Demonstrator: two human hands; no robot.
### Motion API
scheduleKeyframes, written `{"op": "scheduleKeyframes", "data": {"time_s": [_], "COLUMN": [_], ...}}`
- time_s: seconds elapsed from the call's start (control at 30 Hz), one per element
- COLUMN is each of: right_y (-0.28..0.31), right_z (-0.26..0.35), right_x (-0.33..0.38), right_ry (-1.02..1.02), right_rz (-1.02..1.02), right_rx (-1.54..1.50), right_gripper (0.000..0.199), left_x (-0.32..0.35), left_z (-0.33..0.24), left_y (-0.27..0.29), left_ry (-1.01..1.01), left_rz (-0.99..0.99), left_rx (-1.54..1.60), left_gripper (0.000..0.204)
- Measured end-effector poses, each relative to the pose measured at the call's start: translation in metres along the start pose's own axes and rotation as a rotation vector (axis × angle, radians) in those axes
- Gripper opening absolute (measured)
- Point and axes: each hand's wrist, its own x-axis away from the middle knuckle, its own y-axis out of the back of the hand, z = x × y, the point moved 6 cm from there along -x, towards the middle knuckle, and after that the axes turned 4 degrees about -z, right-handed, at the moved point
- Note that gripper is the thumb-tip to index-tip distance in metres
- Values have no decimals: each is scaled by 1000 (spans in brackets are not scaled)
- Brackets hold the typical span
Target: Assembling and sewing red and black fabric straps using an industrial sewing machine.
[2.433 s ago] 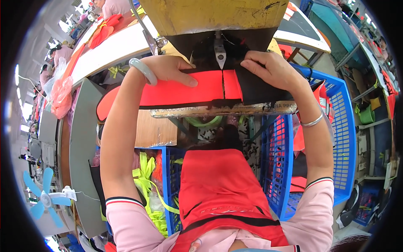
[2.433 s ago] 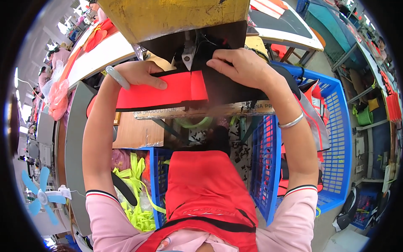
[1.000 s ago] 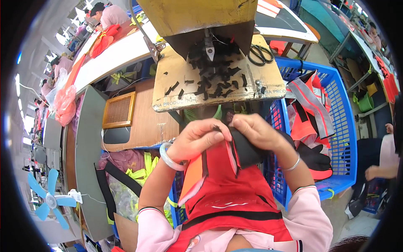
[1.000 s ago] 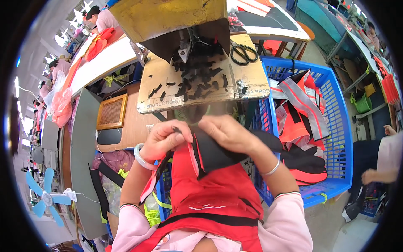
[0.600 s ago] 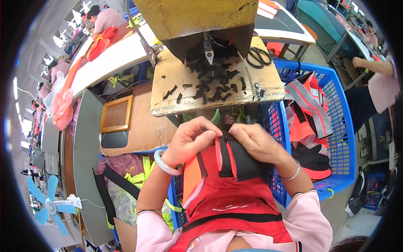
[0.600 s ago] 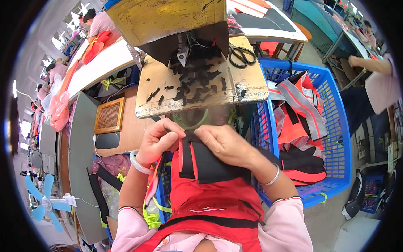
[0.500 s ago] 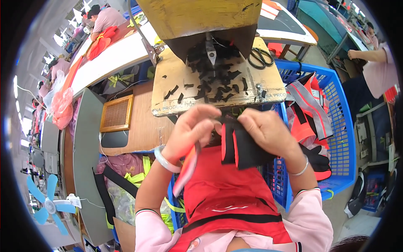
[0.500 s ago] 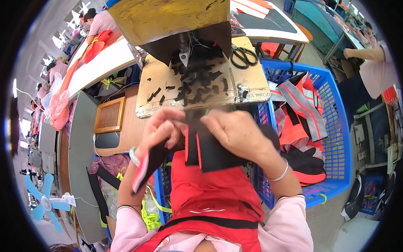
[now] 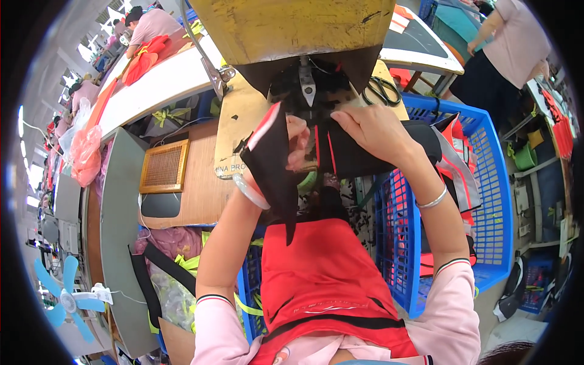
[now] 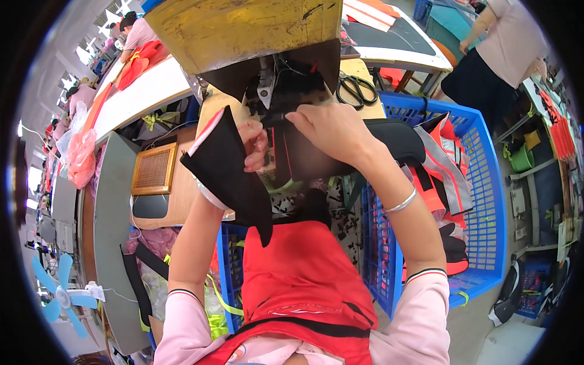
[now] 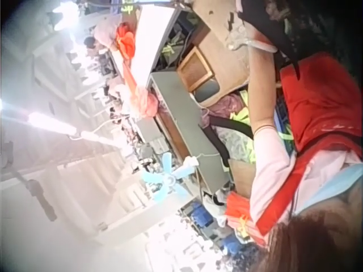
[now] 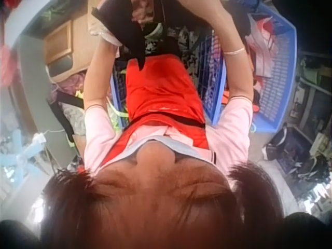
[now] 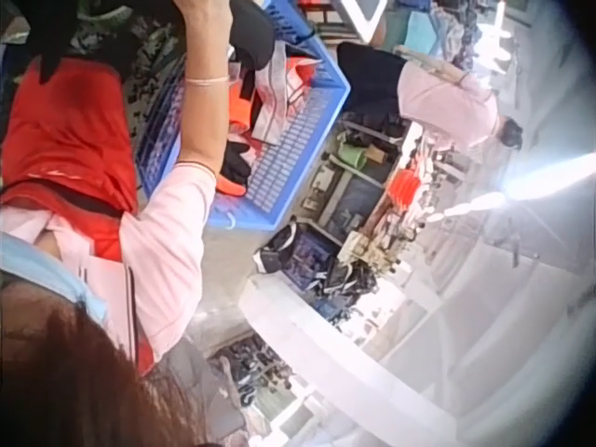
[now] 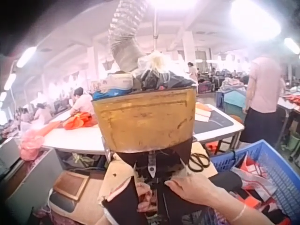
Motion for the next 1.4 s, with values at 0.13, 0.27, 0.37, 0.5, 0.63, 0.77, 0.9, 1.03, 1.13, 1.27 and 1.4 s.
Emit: {"op": "scheduleKeyframes", "data": {"time_s": [0.13,0.27,0.37,0.5,0.63,0.77,0.9,1.03,1.13,1.27,1.4], "right_y": [-10,-15,-9,-10,15,31,19,-20,-14,6,58], "right_z": [-14,-24,-29,-41,-34,5,63,102,115,84,-18], "right_x": [-16,-27,-32,-37,-15,35,68,90,107,139,212], "right_ry": [-18,-27,-37,-32,-11,-133,-120,-39,-45,-146,-729], "right_rz": [-7,-17,-31,-112,-161,-121,-115,-193,-274,-355,-811], "right_rx": [-63,-79,-42,2,-42,-293,-762,-834,-718,-657,-1121], "right_gripper": [33,35,36,36,37,31,30,22,25,26,33], "left_x": [-21,-33,-46,-54,-32,22,40,55,84,130,159], "left_z": [-6,-10,-9,-9,-13,27,40,74,87,103,105], "left_y": [6,8,6,12,41,21,0,-33,-37,-10,57], "left_ry": [-35,-20,-14,29,-64,-44,-615,-1116,-1002,-812,-443], "left_rz": [51,16,122,138,136,160,-44,142,86,-49,-36], "left_rx": [-25,4,77,302,215,-16,-659,-823,-757,-717,-493], "left_gripper": [19,18,18,22,28,21,13,15,18,22,20]}}
